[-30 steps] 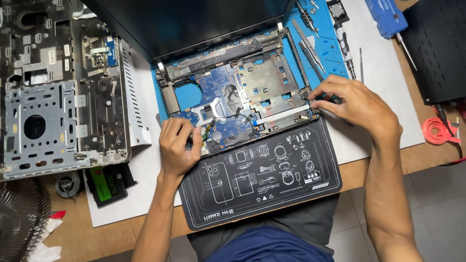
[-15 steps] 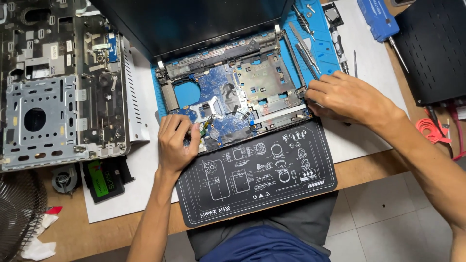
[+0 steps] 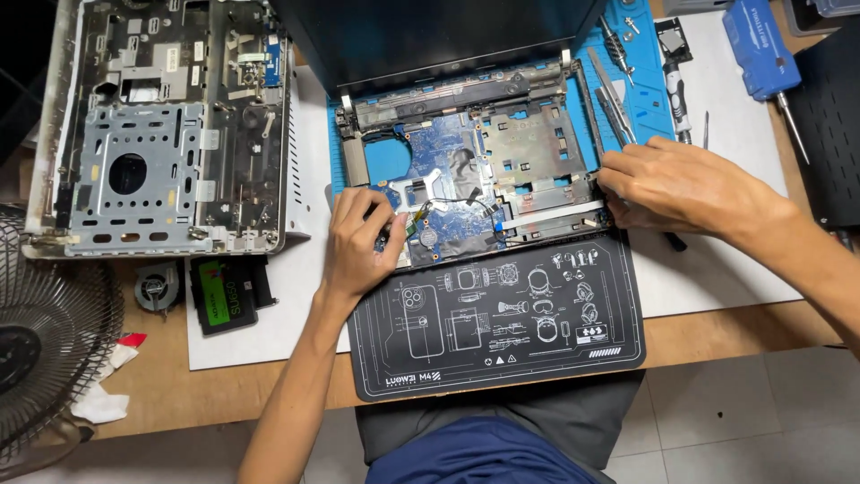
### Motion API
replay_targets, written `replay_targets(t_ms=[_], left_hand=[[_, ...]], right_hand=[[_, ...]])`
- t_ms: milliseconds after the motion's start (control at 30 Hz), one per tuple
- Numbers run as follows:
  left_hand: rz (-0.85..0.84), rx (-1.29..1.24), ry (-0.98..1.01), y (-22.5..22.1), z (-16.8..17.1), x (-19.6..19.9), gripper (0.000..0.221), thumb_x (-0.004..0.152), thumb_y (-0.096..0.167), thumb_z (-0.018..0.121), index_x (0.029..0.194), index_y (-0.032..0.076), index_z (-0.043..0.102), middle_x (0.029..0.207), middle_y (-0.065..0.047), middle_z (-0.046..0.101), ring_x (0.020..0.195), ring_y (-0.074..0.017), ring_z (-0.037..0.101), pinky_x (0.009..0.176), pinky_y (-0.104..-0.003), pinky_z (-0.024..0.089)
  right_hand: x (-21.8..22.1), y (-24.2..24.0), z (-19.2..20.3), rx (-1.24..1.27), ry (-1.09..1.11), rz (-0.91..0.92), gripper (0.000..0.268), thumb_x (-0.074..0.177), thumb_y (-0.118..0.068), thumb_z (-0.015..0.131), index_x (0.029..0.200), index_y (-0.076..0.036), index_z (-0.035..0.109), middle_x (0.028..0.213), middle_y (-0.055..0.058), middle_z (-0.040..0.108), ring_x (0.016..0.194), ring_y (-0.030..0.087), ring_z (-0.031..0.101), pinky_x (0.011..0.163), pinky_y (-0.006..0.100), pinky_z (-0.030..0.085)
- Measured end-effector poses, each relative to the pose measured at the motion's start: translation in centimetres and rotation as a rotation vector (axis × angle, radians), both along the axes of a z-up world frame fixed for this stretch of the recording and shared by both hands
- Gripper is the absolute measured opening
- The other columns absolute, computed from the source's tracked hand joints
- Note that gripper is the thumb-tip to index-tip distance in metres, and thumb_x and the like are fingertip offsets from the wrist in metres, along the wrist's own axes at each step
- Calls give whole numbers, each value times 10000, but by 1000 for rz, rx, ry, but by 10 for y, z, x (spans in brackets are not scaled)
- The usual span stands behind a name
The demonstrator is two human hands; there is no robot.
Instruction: Reconnecting internal motherboard ribbon cables and reassembling the laptop chassis.
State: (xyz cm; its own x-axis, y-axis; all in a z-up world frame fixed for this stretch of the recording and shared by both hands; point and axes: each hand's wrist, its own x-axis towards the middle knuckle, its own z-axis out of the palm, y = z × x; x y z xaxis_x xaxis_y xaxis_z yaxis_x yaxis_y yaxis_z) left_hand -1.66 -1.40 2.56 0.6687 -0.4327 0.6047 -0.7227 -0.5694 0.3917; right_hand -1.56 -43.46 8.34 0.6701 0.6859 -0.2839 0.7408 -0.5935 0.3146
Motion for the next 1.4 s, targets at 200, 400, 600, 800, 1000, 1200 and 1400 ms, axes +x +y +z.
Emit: replay_targets(t_ms=[200, 400, 600, 800, 1000, 1200, 1400], left_hand=[[26, 21, -17, 1, 1, 2, 216, 978, 125, 643, 818, -17, 617, 915, -148, 597, 916, -302, 513, 785, -404, 400], [78, 46, 30, -1, 1, 2, 190, 972, 148, 642, 842, 11, 623, 969, -136, 588, 961, -299, 510, 840, -413, 388], [161, 11, 1, -2, 4, 0, 130, 951, 142, 665, 893, 36, 618, 992, -118, 566, 978, -292, 521, 855, -406, 411], [187, 26, 37, -1, -5, 3, 130, 899, 140, 640, 939, 16, 643, 1023, -160, 589, 1048, -349, 536, 907, -469, 419], [198, 65, 25, 4, -9, 2, 137, 957, 225, 552, 947, 93, 516, 1015, -121, 532, 982, -330, 528, 796, -468, 405], [182, 62, 7, 4, -9, 3, 159, 978, 239, 507, 956, 82, 501, 990, -125, 522, 942, -318, 523, 784, -452, 432], [187, 90, -57, 2, -3, 3, 156, 880, 211, 634, 934, 64, 645, 1014, -135, 604, 1013, -319, 561, 907, -467, 406]], right_hand=[[0, -10, 29, 157, -112, -71, 240, 956, -385, 596, 955, -145, 581, 908, 14, 601, 732, 244, 620, 753, 389, 556], [-2, 20, 70, 344, -220, -238, 231, 975, -414, 701, 1093, -218, 669, 1016, -41, 627, 781, 225, 648, 619, 395, 569], [27, 121, 90, 574, -112, -174, 221, 965, -305, 749, 1083, -137, 668, 982, 56, 597, 837, 305, 647, 582, 499, 528], [76, 241, 113, 583, 53, -112, 207, 910, -278, 757, 1024, -123, 679, 1034, 75, 621, 755, 353, 668, 531, 522, 526], [135, 315, 94, 658, -93, 84, 151, 800, -249, 810, 864, -138, 731, 819, 59, 668, 669, 314, 633, 462, 473, 475], [138, 331, 94, 759, -96, 185, 109, 883, -167, 785, 928, -84, 730, 829, 82, 687, 642, 276, 640, 480, 412, 469], [81, 265, 82, 1067, -87, 185, 139, 1101, -51, 774, 1145, 0, 652, 930, 109, 582, 779, 227, 588, 604, 379, 506]])
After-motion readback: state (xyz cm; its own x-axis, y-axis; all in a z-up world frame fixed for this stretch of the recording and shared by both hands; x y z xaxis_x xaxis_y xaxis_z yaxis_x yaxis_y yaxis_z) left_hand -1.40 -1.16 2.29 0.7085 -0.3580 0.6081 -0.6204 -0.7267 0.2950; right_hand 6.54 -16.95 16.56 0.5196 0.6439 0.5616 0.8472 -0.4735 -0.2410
